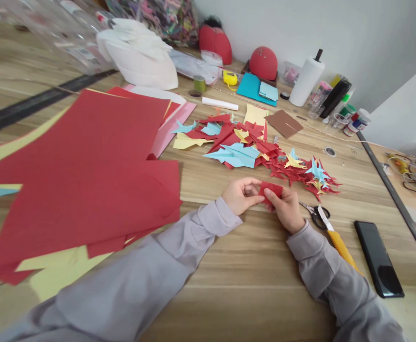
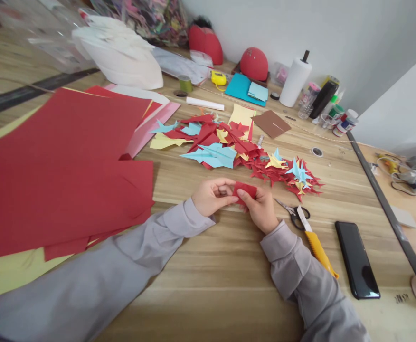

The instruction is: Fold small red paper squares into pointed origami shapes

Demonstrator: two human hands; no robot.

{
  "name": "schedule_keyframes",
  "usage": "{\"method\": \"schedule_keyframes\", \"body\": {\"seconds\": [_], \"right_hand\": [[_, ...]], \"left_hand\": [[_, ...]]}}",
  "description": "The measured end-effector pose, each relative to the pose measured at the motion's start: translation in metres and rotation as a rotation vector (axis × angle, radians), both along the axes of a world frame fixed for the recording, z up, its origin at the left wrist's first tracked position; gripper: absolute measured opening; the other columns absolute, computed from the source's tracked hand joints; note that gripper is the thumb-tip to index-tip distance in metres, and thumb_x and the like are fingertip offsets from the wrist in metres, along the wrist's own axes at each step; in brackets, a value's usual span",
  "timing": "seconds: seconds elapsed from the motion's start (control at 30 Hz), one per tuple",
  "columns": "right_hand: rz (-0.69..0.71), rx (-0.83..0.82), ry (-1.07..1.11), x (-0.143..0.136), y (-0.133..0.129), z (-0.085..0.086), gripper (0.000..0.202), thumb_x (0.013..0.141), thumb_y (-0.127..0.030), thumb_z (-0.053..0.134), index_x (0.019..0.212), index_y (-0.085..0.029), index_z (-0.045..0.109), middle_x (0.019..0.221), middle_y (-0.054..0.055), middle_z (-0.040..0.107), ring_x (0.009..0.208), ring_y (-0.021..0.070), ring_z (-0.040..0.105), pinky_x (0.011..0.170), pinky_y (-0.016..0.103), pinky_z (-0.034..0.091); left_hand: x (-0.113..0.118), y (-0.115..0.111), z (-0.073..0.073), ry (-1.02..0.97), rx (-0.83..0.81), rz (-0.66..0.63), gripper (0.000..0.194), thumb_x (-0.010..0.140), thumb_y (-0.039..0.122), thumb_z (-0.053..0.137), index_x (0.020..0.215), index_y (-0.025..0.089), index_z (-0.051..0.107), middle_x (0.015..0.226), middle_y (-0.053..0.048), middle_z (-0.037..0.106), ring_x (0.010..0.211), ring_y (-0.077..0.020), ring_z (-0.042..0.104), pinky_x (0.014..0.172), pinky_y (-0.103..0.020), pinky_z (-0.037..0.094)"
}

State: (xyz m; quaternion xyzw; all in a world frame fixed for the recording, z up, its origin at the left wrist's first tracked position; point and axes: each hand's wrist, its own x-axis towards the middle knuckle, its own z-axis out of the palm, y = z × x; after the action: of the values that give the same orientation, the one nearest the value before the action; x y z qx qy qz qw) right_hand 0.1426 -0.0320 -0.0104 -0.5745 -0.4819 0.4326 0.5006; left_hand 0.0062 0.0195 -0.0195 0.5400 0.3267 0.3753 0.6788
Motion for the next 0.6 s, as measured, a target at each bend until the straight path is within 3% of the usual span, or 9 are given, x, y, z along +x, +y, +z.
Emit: {"method": "schedule_keyframes", "body": {"seconds": [0.13,0.47,0.6], "right_hand": [[-0.017,-0.030,0.069,-0.0003,-0.0004,-0.0005,0.032,0.074,-0.046,0.060,0.065,-0.015,0.063,0.044,-0.002,0.057,0.035,0.0086,0.047,0.035,0.021,0.039],[-0.065,-0.043,0.125,0.0021,0.0011,-0.0009,0.032,0.074,-0.045,0.059,0.066,-0.015,0.063,0.043,-0.002,0.057,0.034,0.0086,0.046,0.034,0.020,0.038],[-0.081,-0.030,0.134,0.0026,0.0013,-0.0028,0.031,0.074,-0.045,0.060,0.066,-0.015,0.062,0.043,-0.003,0.056,0.034,0.0082,0.045,0.034,0.020,0.037]], "left_hand": [[0.0005,0.0000,0.0007,-0.039,-0.026,-0.018,0.039,0.052,0.019,0.075,0.085,0.011,0.057,0.048,0.006,0.056,0.042,-0.0076,0.052,0.047,-0.021,0.043],[-0.0005,0.0032,-0.0025,-0.126,-0.056,-0.093,0.040,0.055,0.016,0.073,0.090,0.010,0.056,0.059,0.001,0.063,0.052,-0.0107,0.059,0.050,-0.022,0.048],[0.0002,0.0018,-0.0010,-0.119,-0.053,-0.074,0.040,0.054,0.015,0.074,0.089,0.010,0.056,0.056,0.002,0.062,0.048,-0.0088,0.057,0.051,-0.022,0.047]]}}
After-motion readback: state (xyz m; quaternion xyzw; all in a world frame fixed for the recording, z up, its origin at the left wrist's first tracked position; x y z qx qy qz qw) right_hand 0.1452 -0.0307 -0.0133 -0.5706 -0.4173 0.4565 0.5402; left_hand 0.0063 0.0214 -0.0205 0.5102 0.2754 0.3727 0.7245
